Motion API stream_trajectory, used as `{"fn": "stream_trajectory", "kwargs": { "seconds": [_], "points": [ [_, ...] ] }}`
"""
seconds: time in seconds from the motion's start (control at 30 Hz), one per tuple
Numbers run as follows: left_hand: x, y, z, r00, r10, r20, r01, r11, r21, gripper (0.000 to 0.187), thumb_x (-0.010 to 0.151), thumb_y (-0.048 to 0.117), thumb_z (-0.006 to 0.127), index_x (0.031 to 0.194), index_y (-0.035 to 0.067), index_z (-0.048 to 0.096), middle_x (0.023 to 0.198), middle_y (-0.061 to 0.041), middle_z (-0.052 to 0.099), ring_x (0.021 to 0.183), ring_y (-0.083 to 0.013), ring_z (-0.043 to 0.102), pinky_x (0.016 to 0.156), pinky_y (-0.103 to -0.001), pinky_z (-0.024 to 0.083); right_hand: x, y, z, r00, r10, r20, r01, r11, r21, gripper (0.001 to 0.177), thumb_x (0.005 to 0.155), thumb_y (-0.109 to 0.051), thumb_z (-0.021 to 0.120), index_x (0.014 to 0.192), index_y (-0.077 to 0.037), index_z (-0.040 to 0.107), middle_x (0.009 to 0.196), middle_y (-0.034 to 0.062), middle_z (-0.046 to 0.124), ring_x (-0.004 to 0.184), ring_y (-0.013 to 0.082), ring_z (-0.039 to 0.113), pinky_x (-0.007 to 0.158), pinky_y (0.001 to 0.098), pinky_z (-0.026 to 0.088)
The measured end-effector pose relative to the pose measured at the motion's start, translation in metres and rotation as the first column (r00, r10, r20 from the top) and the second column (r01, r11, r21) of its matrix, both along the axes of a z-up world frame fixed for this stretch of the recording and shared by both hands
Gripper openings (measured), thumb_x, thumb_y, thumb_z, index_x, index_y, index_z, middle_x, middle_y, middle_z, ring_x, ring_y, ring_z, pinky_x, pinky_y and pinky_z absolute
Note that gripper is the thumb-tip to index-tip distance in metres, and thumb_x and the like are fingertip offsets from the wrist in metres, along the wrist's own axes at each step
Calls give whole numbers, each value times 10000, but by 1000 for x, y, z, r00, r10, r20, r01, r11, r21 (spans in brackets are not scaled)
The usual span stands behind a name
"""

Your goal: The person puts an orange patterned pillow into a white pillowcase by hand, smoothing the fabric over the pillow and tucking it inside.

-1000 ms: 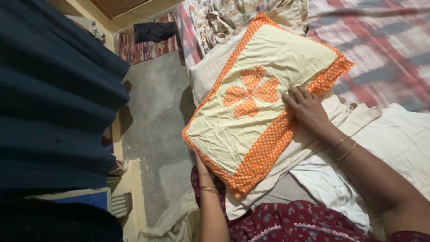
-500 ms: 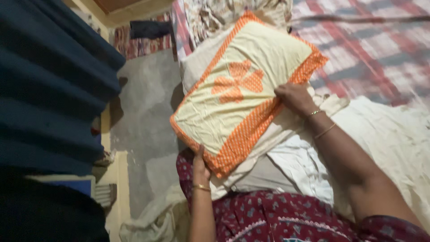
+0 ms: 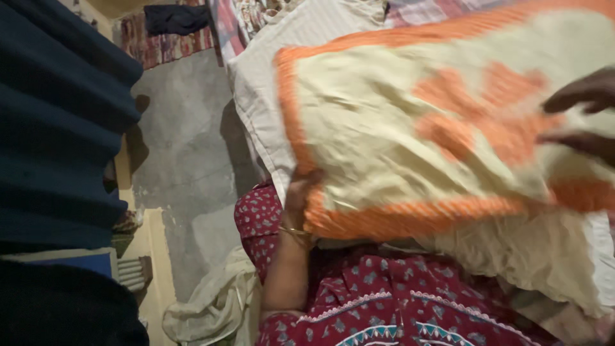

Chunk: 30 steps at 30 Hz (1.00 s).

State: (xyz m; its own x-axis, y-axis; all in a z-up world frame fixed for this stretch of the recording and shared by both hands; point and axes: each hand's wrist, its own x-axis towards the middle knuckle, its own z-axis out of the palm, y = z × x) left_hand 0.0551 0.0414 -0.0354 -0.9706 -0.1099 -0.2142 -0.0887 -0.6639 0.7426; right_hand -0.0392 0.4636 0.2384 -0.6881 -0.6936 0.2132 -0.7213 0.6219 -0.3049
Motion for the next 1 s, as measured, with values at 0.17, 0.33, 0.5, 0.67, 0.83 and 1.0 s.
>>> {"fn": "stream_trajectory", "kwargs": {
  "seconds": [0.17, 0.33, 0.5, 0.67, 0.83, 1.0],
  "points": [
    [-10, 94, 33, 826, -492, -274, 517, 856, 22, 733, 821, -103, 691, 1487, 102, 465, 1330, -43, 650, 1170, -184, 647, 1005, -377, 550, -83, 26, -50, 889, -115, 443, 163, 984, -74, 519, 905, -451, 707, 1274, -94, 636, 1037, 161, 720, 947, 286, 673, 786, 422, 522],
    [-11, 103, 55, 768, -600, -225, 522, 789, -324, 644, 926, 63, 736, 1507, 27, 460, 1350, -68, 644, 1219, -147, 611, 1072, -319, 503, -115, 45, -169, 630, -573, 525, 534, 810, 244, 701, 937, -596, 684, 1354, -32, 703, 993, 251, 745, 961, 358, 670, 810, 490, 524],
    [-5, 70, 52, 939, -333, 87, 308, 700, -644, 423, 1049, 345, 645, 1329, 33, 699, 1211, -96, 770, 1108, -119, 684, 984, -285, 546, -130, 55, -215, 729, -367, 577, 448, 894, 4, 718, 932, -630, 644, 1337, -38, 675, 1049, 82, 690, 948, 189, 589, 805, 377, 469],
    [-11, 54, 52, 977, -145, 158, 192, 268, -944, 489, 749, 330, 862, 1136, 72, 708, 988, -96, 720, 820, -226, 704, 752, -345, 571, -127, 62, -219, 679, -478, 558, 502, 856, 122, 665, 950, -597, 647, 1347, -67, 711, 878, 146, 667, 799, 232, 587, 723, 424, 481],
    [2, 56, 56, 959, -281, -40, -1, 136, -991, 466, 722, 276, 845, 1135, 105, 710, 1076, -137, 648, 998, -337, 626, 870, -433, 516, -122, 60, -216, 689, -385, 614, 501, 865, -20, 699, 925, -622, 629, 1369, -84, 667, 923, 41, 657, 803, 175, 562, 697, 372, 472],
    [0, 72, 33, 923, -337, -186, -198, 1, -980, 292, 782, 190, 803, 1042, 119, 689, 1234, -168, 619, 1204, -399, 552, 1038, -487, 445, -115, 56, -205, 686, -371, 626, 488, 873, -18, 718, 948, -637, 614, 1403, -85, 674, 947, 101, 660, 830, 193, 548, 729, 393, 461]
  ]
}}
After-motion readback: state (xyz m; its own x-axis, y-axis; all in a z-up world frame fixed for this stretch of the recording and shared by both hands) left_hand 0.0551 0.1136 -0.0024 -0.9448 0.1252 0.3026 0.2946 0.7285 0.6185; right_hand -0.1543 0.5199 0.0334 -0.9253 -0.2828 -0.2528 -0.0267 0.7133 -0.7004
